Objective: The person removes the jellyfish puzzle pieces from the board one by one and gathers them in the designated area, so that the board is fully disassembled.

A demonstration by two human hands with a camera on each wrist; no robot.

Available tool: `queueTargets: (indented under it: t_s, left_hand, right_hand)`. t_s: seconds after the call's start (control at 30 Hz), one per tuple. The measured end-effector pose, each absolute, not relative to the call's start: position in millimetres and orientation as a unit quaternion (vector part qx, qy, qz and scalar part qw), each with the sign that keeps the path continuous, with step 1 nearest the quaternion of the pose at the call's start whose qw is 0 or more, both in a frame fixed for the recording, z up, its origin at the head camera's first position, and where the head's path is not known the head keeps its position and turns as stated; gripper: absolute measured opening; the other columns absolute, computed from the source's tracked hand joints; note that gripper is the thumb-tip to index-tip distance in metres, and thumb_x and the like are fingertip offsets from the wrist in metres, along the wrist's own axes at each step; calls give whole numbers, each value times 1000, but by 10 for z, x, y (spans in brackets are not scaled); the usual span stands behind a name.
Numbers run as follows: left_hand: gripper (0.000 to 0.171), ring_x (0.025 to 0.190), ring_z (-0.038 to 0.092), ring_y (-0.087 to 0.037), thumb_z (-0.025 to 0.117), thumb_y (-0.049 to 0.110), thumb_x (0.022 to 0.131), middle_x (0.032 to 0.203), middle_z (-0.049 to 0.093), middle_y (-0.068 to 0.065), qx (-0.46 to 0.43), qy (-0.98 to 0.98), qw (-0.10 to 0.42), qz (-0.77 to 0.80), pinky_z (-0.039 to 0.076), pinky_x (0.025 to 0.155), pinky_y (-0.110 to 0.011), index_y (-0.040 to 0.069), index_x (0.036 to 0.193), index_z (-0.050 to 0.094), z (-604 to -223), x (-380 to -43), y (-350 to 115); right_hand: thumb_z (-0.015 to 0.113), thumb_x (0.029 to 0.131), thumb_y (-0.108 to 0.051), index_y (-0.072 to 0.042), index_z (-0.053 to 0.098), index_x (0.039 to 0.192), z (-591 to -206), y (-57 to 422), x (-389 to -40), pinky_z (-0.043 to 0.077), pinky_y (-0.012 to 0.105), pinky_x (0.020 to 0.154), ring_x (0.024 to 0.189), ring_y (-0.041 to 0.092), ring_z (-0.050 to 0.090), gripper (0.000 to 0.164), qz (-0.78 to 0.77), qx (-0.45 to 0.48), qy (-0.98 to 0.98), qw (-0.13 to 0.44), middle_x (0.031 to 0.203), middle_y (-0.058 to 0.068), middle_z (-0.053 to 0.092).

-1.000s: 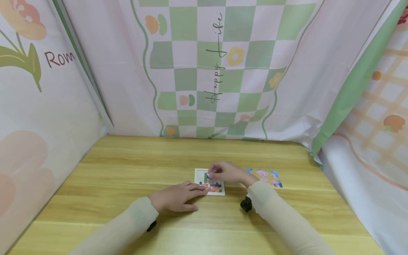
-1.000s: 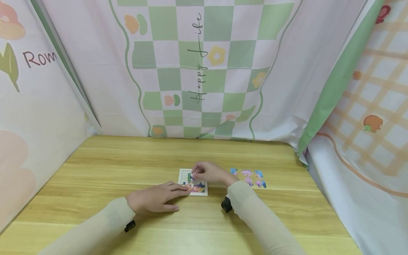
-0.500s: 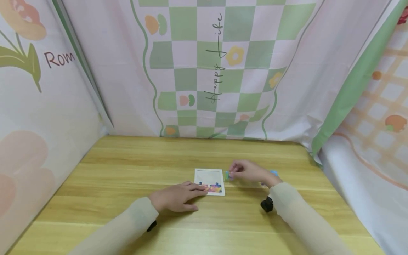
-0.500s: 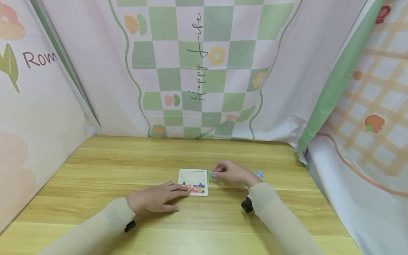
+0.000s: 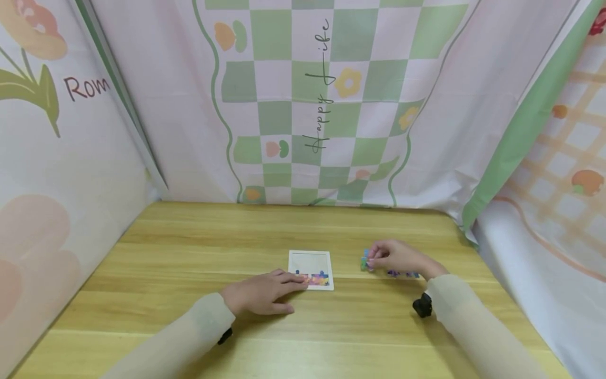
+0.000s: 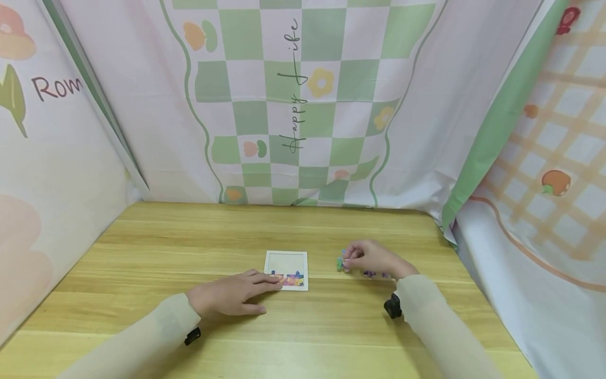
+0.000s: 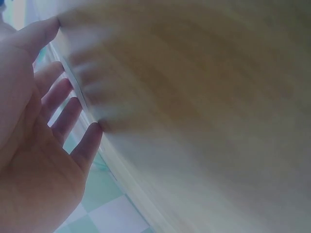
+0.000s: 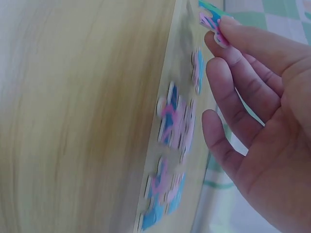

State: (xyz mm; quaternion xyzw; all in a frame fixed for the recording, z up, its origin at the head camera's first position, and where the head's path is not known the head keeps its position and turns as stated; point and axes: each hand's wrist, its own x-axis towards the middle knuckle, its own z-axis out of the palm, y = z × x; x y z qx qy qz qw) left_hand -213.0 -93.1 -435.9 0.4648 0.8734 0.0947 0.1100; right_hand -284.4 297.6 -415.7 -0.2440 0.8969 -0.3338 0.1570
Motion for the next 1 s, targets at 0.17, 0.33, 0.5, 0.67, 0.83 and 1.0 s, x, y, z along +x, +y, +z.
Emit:
queueTargets:
  t_s: [0.17,0.33,0.5,0.67,0.83,1.0]
  left_hand:
    - [62,145,31,-21,56,38,103,163,28,1,466,873,109,94,30,116,-37,15,157,35,-4353,-2126,-930]
    - [61,144,32,-21,56,38,103,162,29,1,465,874,108,92,31,116,-37,16,157,36,-4350,-2121,-930]
    - [61,144,33,-21,57,37,103,162,30,0,467,873,105,92,31,116,-37,15,157,36,-4351,-2120,-932]
    - [61,143,33,-22,57,37,103,162,31,0,466,874,105,92,32,116,-37,15,157,37,-4344,-2117,-931]
    - [61,143,33,-22,56,37,104,162,30,1,463,875,109,91,32,116,-37,15,157,36,-4326,-2105,-923]
    - [61,144,33,-22,56,37,103,162,30,1,460,876,111,91,32,116,-38,16,157,37,-4317,-2103,-917]
  right_hand:
    - [67,98,-22,-8,67,101,-4187,3103,-2879,55,32,65,78,22,64,15,-322,-235,902,164,89,2,69]
    - [68,98,-20,-6,68,102,-4219,3135,-2906,55,30,67,77,21,64,15,-323,-239,900,168,90,2,69]
    - [68,97,-20,-5,69,101,-4173,3082,-2872,54,30,70,79,19,63,16,-309,-237,906,163,91,3,68]
    - [68,97,-21,-6,69,99,-4155,3050,-2864,52,31,69,76,18,60,15,-296,-230,912,166,89,3,67]
    - [69,97,-21,-6,69,101,-4162,3030,-2869,52,31,68,75,19,60,16,-301,-215,912,175,90,3,66]
    - [69,97,-20,-5,69,101,-4170,3023,-2871,53,31,65,75,19,60,16,-307,-209,911,178,90,3,66]
